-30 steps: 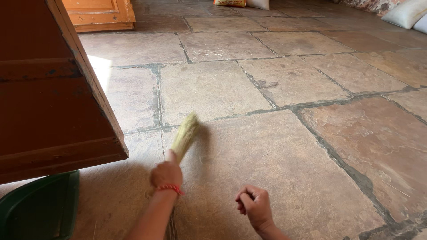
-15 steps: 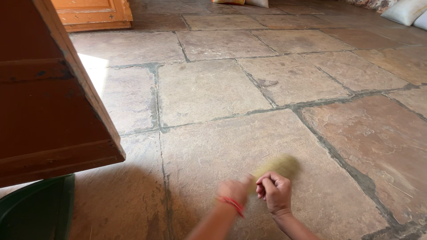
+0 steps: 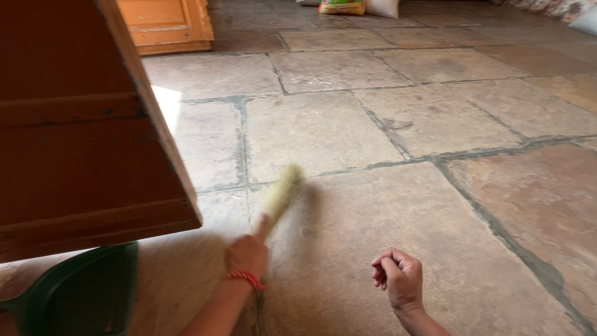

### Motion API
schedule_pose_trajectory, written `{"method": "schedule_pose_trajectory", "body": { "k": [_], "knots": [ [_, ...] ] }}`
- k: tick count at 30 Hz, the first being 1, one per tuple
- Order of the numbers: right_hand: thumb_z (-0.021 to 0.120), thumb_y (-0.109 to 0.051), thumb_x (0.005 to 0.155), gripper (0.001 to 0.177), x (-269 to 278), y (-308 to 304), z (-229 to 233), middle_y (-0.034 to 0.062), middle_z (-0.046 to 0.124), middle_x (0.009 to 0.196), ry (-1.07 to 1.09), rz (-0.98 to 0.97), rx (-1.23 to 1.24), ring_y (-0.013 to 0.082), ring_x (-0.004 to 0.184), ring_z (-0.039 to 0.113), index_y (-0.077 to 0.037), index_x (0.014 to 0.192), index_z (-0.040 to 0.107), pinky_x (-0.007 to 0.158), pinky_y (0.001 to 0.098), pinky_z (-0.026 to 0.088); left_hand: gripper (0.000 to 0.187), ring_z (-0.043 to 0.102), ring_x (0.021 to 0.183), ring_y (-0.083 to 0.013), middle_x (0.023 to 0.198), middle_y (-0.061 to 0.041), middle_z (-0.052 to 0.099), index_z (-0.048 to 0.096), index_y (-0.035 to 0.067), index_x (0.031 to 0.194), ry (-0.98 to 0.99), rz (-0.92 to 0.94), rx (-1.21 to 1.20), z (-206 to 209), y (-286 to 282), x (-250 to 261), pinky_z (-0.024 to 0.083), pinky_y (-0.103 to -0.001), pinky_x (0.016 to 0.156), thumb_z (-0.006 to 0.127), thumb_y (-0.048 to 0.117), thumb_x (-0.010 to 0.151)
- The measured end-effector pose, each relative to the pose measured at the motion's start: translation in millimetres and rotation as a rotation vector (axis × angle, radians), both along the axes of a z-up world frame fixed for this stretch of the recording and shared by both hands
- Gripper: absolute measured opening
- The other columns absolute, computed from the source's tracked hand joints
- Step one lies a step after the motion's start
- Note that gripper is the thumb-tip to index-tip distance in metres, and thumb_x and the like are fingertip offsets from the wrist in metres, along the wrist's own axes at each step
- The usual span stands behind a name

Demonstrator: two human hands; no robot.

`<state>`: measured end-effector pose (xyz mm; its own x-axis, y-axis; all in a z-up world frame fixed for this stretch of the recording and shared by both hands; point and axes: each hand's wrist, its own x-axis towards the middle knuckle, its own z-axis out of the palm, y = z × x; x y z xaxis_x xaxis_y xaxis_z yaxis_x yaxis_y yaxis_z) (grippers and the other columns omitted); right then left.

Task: The person sweeps a stone floor using a hand broom, gathering dust into a green dustpan.

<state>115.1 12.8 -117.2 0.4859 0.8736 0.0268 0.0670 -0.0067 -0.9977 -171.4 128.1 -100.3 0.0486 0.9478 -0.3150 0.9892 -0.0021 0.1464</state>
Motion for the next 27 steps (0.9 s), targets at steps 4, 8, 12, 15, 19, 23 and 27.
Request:
{"method": "schedule_pose_trajectory", "body": {
  "k": [4, 8, 12, 15, 19, 23, 27],
  "knots": [
    [0.048, 0.001, 0.085, 0.026, -22.8, 11.3, 5.8, 0.0107, 0.062, 0.055, 0.009, 0.043, 0.004, 0.0144, 0.045, 0.055, 0.002, 0.067, 0.067, 0.04, 0.0271, 0.041, 0.075, 0.073, 0.084, -0.0292, 0.094, -0.014, 0.073, 0.008, 0.046, 0.162, 0.003, -0.36, 0.045, -30.2, -33.7, 0.3, 0.059, -0.045, 0.073, 0.05, 0.028, 0.102],
    [0.049, 0.002, 0.086, 0.027, -45.1, 22.4, 1.6, 0.0103, 0.063, 0.056, 0.006, 0.07, -0.002, 0.0137, 0.045, 0.055, 0.001, 0.068, 0.069, 0.04, 0.0274, 0.043, 0.076, 0.072, 0.08, -0.0286, 0.095, -0.015, 0.072, 0.003, 0.044, 0.165, 0.221, -0.385, 0.12, -67.3, -12.7, -47.2, 0.059, -0.045, 0.066, 0.042, 0.017, 0.105],
    [0.051, 0.0, 0.087, 0.025, -61.7, 29.5, -7.4, 0.0133, 0.066, 0.059, -0.028, 0.102, -0.03, 0.0163, 0.046, 0.056, 0.003, 0.072, 0.071, 0.04, 0.0284, 0.045, 0.058, 0.07, 0.093, -0.0372, 0.11, -0.019, 0.067, 0.015, 0.047, 0.156, 0.269, 0.049, 0.198, -54.1, 31.2, -101.5, 0.061, -0.057, 0.064, 0.034, 0.025, 0.106],
    [0.05, -0.009, 0.093, 0.028, -80.2, 32.5, -6.6, 0.0151, 0.07, 0.068, -0.049, 0.18, -0.141, 0.0185, 0.051, 0.061, 0.001, 0.084, 0.074, 0.046, 0.029, 0.053, 0.071, 0.071, 0.087, -0.0337, 0.107, -0.017, 0.071, 0.009, 0.033, 0.165, 0.243, 0.159, 0.165, -39.6, 36.5, -101.0, 0.06, -0.056, 0.057, 0.041, 0.022, 0.102],
    [0.052, -0.029, 0.101, 0.03, -128.9, 28.9, 8.7, 0.0147, 0.073, 0.09, 0.128, 0.274, -0.442, 0.0212, 0.071, 0.069, -0.004, 0.108, 0.068, 0.065, 0.0333, 0.062, 0.088, 0.073, 0.075, -0.0318, 0.091, -0.018, 0.076, 0.002, 0.02, 0.167, -0.165, 0.189, 0.264, -28.6, -6.8, -66.3, 0.051, -0.044, 0.057, 0.043, 0.052, 0.096],
    [0.049, -0.049, 0.107, 0.056, -157.8, 34.5, 10.0, 0.0196, 0.066, 0.115, 0.38, 0.368, -0.632, 0.0253, 0.095, 0.068, -0.001, 0.135, 0.042, 0.081, 0.0392, 0.062, 0.105, 0.07, 0.063, -0.0255, 0.078, -0.009, 0.078, -0.009, 0.011, 0.163, -0.614, 0.35, 0.068, -11.4, -54.1, 2.2, 0.051, -0.04, 0.052, 0.024, 0.079, 0.091],
    [0.058, -0.037, 0.102, 0.059, -137.7, 38.1, -10.8, 0.0199, 0.067, 0.106, 0.428, 0.586, -0.462, 0.0249, 0.078, 0.069, 0.012, 0.136, 0.053, 0.064, 0.0391, 0.062, 0.092, 0.044, 0.044, -0.0159, 0.072, -0.003, 0.07, -0.006, 0.024, 0.163, -0.6, 0.379, 0.368, -28.4, -88.6, 50.8, 0.036, -0.031, 0.037, 0.018, 0.085, 0.099]
  ]
}}
